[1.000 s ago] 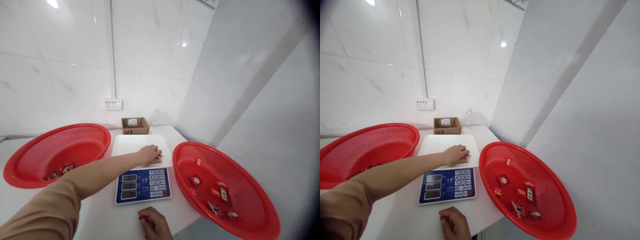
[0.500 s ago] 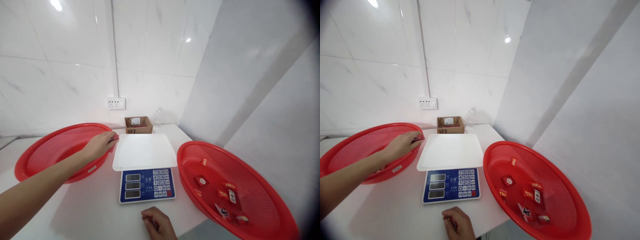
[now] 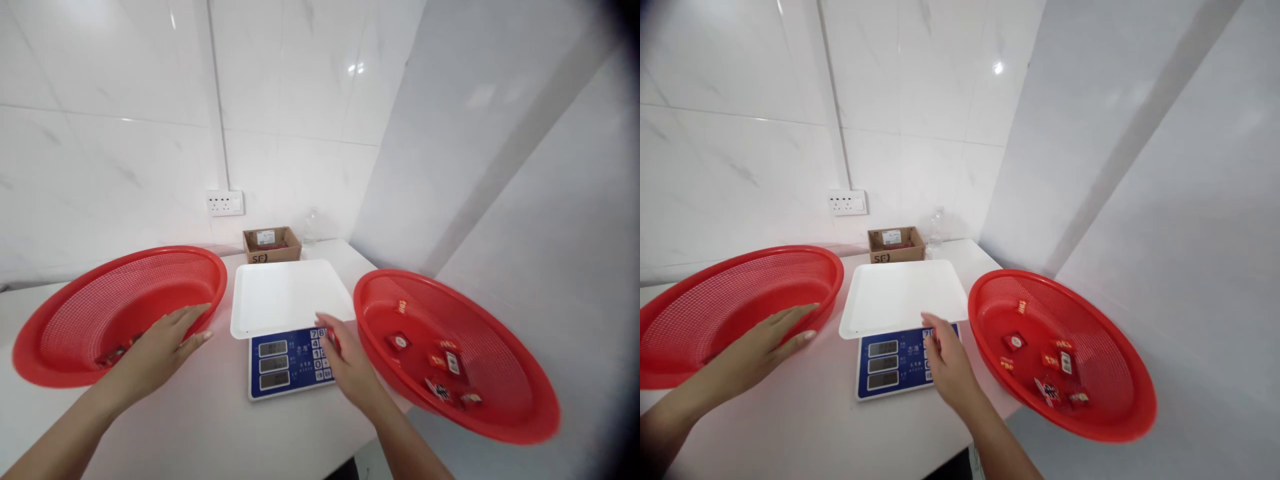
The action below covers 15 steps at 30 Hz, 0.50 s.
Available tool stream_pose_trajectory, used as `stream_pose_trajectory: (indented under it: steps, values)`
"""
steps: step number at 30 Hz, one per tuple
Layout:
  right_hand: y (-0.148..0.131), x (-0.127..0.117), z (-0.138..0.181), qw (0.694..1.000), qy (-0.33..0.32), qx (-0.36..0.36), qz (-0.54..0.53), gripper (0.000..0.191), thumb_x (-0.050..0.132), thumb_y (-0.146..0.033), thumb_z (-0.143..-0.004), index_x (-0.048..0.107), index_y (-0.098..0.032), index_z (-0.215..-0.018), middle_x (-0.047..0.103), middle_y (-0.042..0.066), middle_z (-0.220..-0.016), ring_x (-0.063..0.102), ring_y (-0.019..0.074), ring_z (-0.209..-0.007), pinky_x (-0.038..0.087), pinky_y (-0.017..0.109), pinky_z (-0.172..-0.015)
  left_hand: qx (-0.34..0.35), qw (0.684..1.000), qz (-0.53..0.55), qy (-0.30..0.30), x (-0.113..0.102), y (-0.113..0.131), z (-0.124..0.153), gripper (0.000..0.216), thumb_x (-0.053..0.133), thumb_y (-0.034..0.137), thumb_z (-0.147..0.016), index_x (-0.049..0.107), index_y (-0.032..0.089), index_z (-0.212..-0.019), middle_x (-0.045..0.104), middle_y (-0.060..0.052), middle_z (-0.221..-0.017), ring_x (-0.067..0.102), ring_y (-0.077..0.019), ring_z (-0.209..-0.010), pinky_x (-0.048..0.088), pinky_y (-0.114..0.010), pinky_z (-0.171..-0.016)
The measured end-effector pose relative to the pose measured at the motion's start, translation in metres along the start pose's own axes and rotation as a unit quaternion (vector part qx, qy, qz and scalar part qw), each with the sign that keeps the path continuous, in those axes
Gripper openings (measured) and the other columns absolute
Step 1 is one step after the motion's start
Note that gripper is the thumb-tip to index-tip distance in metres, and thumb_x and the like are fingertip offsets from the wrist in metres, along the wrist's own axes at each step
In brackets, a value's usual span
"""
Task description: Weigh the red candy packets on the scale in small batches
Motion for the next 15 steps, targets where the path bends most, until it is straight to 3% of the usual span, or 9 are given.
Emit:
stream_pose_trajectory:
  steps: [3, 6, 9, 12, 15]
  values:
    - [-0.011, 0.010, -0.043, 0.999, -0.025, -0.014, 0.037, 0.048, 0.046, -0.019, -0.082, 0.043, -0.022, -0.130, 0.051, 0.008, -0.122, 0.056, 0.0157, -0.090, 0.047, 0.037, -0.085, 0.048, 0.997, 0.032, -0.051, 0.014, 0.035, -0.011, 0.054, 0.039, 0.053, -0.086, 0.042, 0.025, -0.132, 0.053, -0.007, -0.132, 0.047, -0.0274, -0.121, 0.042, -0.042, -0.096]
    - [-0.019, 0.023, -0.064, 0.995, -0.048, -0.051, 0.077, 0.062, 0.053, -0.016, -0.076, 0.036, -0.022, -0.136, 0.039, 0.009, -0.138, 0.039, 0.0219, -0.124, 0.032, 0.044, -0.103, 0.096, 0.992, 0.054, -0.062, 0.027, 0.068, -0.023, 0.054, 0.037, 0.052, -0.087, 0.041, 0.022, -0.133, 0.048, -0.009, -0.136, 0.039, -0.0272, -0.128, 0.036, -0.044, -0.102]
    - [-0.025, 0.018, -0.054, 0.996, -0.032, -0.067, 0.054, 0.061, 0.056, -0.021, -0.078, 0.037, -0.023, -0.136, 0.033, 0.007, -0.144, 0.023, 0.0224, -0.135, 0.022, 0.046, -0.109, 0.138, 0.986, 0.054, -0.075, 0.043, 0.088, -0.029, 0.057, 0.037, 0.054, -0.087, 0.040, 0.022, -0.134, 0.044, -0.010, -0.139, 0.033, -0.0287, -0.132, 0.033, -0.048, -0.104]
    - [-0.010, 0.002, -0.014, 0.995, -0.027, 0.037, -0.089, 0.053, 0.056, -0.034, -0.083, 0.041, -0.023, -0.132, 0.047, 0.009, -0.134, 0.043, 0.0208, -0.124, 0.038, 0.042, -0.100, 0.142, 0.984, 0.054, -0.088, 0.057, 0.088, -0.031, 0.059, 0.035, 0.054, -0.087, 0.039, 0.021, -0.135, 0.042, -0.010, -0.141, 0.030, -0.0296, -0.133, 0.033, -0.050, -0.103]
    - [0.022, -0.012, 0.045, 0.940, -0.020, 0.222, -0.259, 0.052, 0.056, -0.047, -0.083, 0.046, -0.021, -0.127, 0.060, 0.010, -0.117, 0.060, 0.0204, -0.103, 0.048, 0.038, -0.083, 0.131, 0.985, 0.067, -0.094, 0.064, 0.078, -0.034, 0.060, 0.034, 0.056, -0.086, 0.038, 0.022, -0.136, 0.040, -0.009, -0.143, 0.028, -0.0296, -0.134, 0.031, -0.050, -0.105]
Point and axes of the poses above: each hand's wrist, its own z-axis away from the middle knuckle, its own x-axis out of the palm, y = z × x, the point moved 7 cm from there along -z, towards the middle knuckle
